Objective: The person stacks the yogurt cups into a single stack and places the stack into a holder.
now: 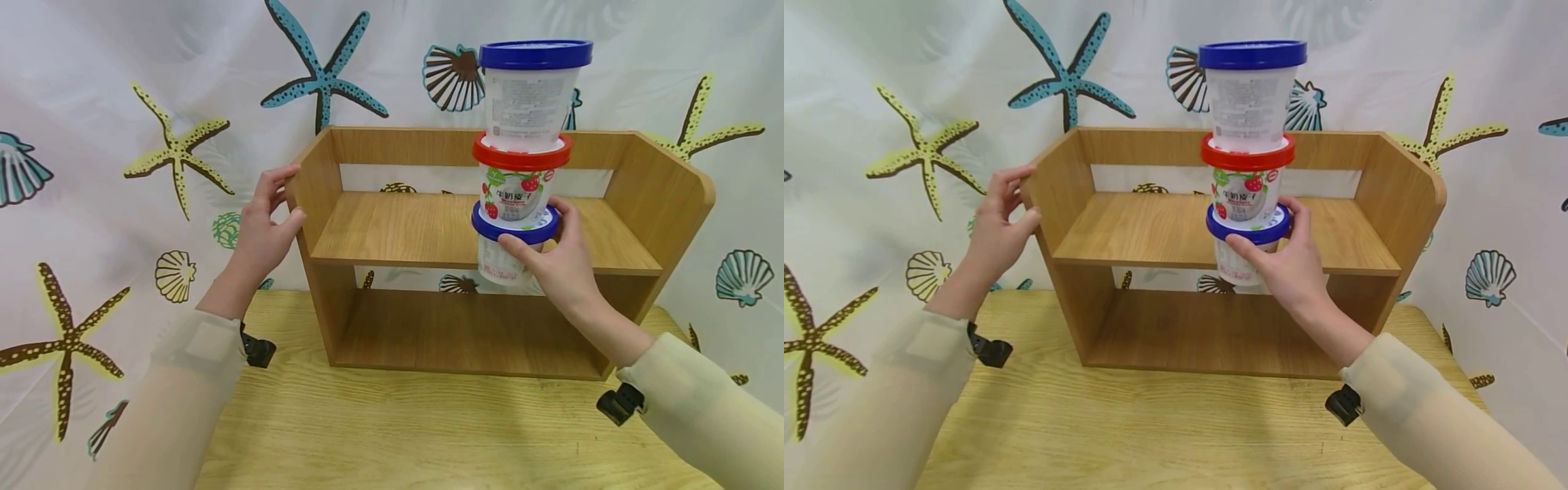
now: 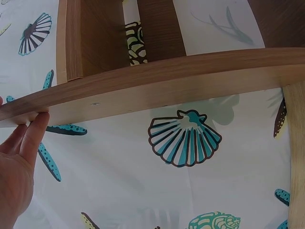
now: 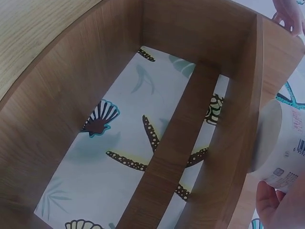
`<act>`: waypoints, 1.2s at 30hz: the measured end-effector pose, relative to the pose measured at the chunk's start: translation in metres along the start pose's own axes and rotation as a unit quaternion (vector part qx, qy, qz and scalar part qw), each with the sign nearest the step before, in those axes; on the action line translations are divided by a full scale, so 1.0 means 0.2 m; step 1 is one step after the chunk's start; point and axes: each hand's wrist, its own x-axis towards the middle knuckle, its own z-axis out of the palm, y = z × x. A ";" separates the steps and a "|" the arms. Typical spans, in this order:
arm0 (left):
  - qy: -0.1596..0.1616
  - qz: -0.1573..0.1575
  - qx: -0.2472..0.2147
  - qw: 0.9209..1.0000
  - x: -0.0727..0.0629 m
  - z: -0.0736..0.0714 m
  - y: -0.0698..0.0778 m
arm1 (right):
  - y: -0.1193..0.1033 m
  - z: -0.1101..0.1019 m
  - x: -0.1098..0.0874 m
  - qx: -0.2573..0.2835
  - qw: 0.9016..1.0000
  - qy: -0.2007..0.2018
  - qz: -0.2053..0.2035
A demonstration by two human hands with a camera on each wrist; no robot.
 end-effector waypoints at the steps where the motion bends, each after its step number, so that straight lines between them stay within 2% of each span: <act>1: 0.000 0.001 0.000 1.000 0.00 0.00 0.00 | 0.01 0.00 0.01 0.001 1.000 0.003 0.000; 20: -0.003 -0.013 0.005 1.000 0.00 0.00 0.00 | 0.06 0.06 0.12 0.003 1.000 0.013 0.024; 36: -0.003 -0.012 0.007 1.000 0.00 0.00 0.00 | 0.08 0.10 0.22 0.006 0.999 0.021 0.043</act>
